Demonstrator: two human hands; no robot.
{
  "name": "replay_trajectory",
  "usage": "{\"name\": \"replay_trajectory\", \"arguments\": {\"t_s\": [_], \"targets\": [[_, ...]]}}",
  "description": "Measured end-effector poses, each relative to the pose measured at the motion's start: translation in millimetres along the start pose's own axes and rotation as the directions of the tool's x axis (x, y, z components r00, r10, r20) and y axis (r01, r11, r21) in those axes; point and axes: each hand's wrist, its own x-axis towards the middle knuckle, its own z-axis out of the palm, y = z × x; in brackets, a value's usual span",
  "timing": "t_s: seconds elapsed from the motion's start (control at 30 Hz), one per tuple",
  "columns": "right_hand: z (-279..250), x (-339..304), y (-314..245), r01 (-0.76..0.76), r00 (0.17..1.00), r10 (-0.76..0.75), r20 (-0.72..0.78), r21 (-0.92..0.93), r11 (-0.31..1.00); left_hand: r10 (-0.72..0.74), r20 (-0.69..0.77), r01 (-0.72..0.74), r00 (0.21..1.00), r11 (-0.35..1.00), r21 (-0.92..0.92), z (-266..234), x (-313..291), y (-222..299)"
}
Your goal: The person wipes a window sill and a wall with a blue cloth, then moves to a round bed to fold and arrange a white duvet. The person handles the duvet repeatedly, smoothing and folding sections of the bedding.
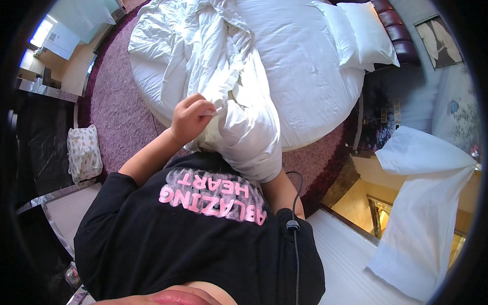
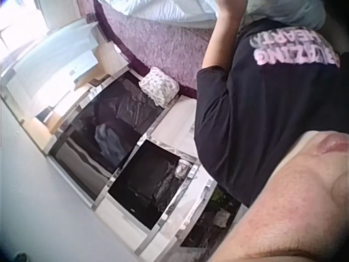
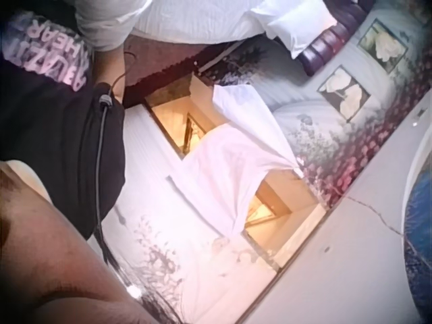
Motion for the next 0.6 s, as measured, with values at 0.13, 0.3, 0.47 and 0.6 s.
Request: {"name": "replay_trajectory", "arguments": {"t_s": [0.13,0.3,0.47,0.6], "targets": [[-1,-2,4,-0.026,0.999,0.029,-0.025,0.095,0.995,-0.005,0.043,0.006,0.999,1.000,-0.009,8,-6,6],[14,-9,23,-0.088,0.995,0.092,-0.025,0.107,0.990,-0.065,0.081,0.063,0.995,0.998,0.019,12,-6,5],[6,-12,19,-0.107,0.989,0.122,-0.083,0.163,0.981,-0.084,0.092,0.083,0.992,0.996,0.019,18,-8,8],[2,-5,11,0.014,0.993,-0.023,-0.113,-0.079,0.997,-0.086,0.029,0.085,0.996,0.996,0.033,19,-11,3]]}}
